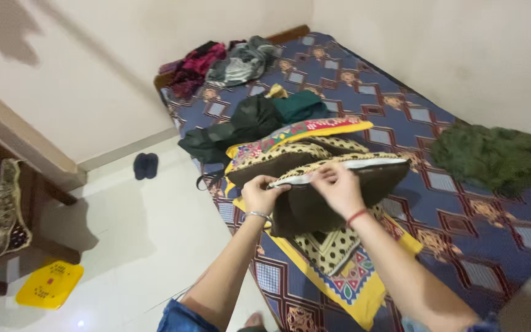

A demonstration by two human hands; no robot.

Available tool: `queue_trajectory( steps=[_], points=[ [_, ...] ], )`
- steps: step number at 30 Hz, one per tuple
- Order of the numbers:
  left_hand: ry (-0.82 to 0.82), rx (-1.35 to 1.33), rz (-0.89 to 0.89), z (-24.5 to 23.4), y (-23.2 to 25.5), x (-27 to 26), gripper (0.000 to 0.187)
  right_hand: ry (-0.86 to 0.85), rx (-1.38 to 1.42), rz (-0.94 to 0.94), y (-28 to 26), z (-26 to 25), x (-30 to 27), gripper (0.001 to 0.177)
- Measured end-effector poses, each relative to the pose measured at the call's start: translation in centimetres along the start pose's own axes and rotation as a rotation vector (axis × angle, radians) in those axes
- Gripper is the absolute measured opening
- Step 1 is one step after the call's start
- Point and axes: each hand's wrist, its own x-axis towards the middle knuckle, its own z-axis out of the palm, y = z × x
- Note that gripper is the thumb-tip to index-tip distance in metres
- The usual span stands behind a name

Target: The person adjusts a floral-patterned cover on a wooden chair, then moves to a bed to handle several decorative pillows. They remove a pillow from a cover, shake it, and place it back inside, then arrange the pillows on the bed.

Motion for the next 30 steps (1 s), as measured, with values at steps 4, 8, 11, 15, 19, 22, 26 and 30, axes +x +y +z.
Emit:
queue_trajectory(
  steps=[4, 8, 11, 15, 19, 22, 26, 30],
  points=[
    [0.075, -0.048, 0.087, 0.7, -0.4, 0.3, 0.027, -0.216, -0.054, -0.121, -6.0, 2.0, -1.5, 0.049],
    [0.069, -0.015, 0.250, 0.6, -1.1, 0.8, 0.023, -0.218, -0.042, 0.025, -5.8, 3.7, -1.5, 0.043],
    [-0.125, 0.025, 0.269, -1.5, -1.3, 1.3, 0.031, -0.228, -0.121, -0.068, -4.5, 4.6, -0.9, 0.025],
    [-0.295, -0.075, 0.170, -3.0, -1.2, 1.4, 0.034, -0.282, -0.149, -0.082, -5.5, 5.2, -0.1, 0.020],
    [-0.328, -0.043, 0.091, -3.3, -0.8, 2.5, 0.035, -0.288, -0.291, -0.147, -6.7, 5.7, 0.3, 0.012],
    [-0.350, 0.042, 0.138, -3.4, -0.9, 3.9, 0.033, -0.259, -0.434, -0.143, -5.6, 5.1, 1.0, 0.008],
    [-0.326, 0.063, 0.136, -4.0, -1.3, 5.4, 0.032, -0.237, -0.475, 0.045, -2.4, 1.0, 2.3, 0.009],
    [-0.328, 0.032, 0.075, -3.7, -1.2, 6.0, 0.029, -0.227, -0.631, 0.185, 1.6, -3.6, 3.0, 0.012]
  ],
)
